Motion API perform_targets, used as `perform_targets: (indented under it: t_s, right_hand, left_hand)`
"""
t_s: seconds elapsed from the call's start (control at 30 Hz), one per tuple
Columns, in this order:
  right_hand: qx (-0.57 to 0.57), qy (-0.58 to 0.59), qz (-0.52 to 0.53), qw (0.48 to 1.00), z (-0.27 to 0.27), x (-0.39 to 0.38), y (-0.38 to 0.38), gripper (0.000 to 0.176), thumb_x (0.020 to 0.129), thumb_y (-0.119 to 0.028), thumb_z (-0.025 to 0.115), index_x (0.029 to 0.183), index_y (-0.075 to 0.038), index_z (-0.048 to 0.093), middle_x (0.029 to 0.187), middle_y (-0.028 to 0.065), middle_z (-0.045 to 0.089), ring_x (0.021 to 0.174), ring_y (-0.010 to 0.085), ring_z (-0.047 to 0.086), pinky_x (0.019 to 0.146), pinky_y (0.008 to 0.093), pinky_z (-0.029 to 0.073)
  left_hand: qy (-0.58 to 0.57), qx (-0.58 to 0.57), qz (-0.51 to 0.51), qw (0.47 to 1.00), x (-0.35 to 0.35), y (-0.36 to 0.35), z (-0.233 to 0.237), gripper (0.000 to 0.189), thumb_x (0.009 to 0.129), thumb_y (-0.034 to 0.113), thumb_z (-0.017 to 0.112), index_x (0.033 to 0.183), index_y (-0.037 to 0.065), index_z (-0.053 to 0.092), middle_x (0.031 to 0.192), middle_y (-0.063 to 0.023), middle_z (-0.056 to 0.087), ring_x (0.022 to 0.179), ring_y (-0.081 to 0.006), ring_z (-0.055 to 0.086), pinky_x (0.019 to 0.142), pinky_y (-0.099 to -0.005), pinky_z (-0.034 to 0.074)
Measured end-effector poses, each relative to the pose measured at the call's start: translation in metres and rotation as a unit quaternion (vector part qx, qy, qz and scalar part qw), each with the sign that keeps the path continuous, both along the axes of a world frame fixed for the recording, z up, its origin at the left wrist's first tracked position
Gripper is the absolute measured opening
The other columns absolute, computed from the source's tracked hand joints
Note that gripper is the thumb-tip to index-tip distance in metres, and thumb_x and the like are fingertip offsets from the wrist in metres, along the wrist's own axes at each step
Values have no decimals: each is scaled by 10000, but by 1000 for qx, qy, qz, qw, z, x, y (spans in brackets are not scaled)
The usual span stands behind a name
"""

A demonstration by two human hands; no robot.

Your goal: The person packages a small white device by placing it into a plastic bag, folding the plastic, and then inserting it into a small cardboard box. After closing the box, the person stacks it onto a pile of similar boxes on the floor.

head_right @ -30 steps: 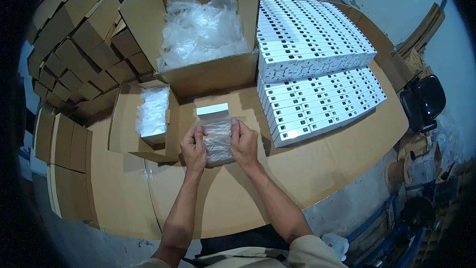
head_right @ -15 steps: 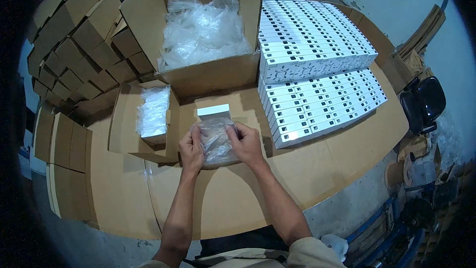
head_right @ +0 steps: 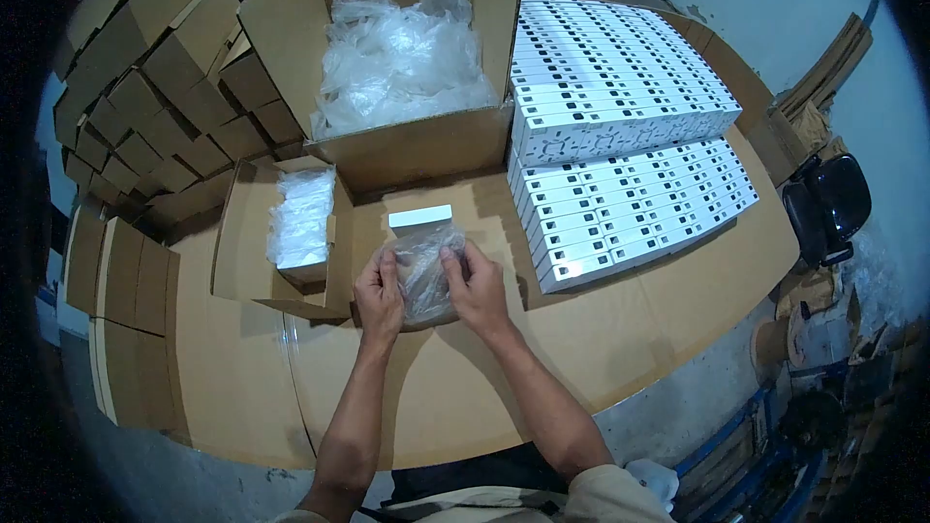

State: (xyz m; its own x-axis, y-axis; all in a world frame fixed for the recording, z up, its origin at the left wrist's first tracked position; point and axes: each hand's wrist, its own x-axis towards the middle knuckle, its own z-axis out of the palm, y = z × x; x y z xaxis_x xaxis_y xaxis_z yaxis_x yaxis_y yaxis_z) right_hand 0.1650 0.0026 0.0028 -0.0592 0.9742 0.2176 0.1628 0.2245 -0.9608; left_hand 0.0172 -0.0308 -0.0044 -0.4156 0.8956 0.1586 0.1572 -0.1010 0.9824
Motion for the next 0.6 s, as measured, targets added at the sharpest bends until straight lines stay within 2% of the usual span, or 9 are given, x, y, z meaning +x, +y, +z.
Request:
perform_targets:
  t_s: [0.07,0.2,0.37,0.47,0.57,0.6]
  right_hand:
    - [17,-22,-34,999,2,-3,-2,320,1089,-233,531,904,25,573,626,96,529,562,143,511,540,353,433]
    - [46,-38,-101,993,2,0,6,318,1096,-216,510,889,21,556,625,139,524,547,165,505,524,384,424]
    - [83,-52,-104,990,5,3,5,324,1107,-215,487,891,19,548,641,162,558,530,226,562,520,409,431]
    - [113,-51,-105,987,4,2,6,325,1110,-214,477,898,21,549,650,172,572,528,262,584,518,414,434]
    - [124,-48,-103,986,2,3,7,319,1108,-210,481,901,21,553,657,176,579,526,284,594,517,412,435]
    - [127,-46,-101,986,1,4,7,316,1107,-209,483,902,21,554,658,177,580,526,289,596,516,410,435]
  left_hand:
    - [-59,12,19,998,6,2,-3,287,1085,257,573,946,26,672,670,49,520,599,-41,484,547,-246,401]
    - [-68,-1,-20,998,11,-3,-9,277,1081,250,583,921,28,624,729,46,547,648,-31,475,585,-227,407]
    - [0,41,42,998,15,1,-12,275,1086,243,566,918,27,599,721,26,538,655,-46,443,586,-245,393]
    - [39,21,39,998,9,-3,-7,269,1086,249,564,939,27,602,733,9,542,665,-69,454,590,-278,400]
    - [6,-30,12,999,2,-5,-5,267,1073,261,589,958,22,624,778,0,589,712,-94,526,641,-290,455]
    - [-44,11,1,999,4,-3,-3,251,1056,255,619,978,16,636,807,-7,614,739,-101,555,667,-290,475]
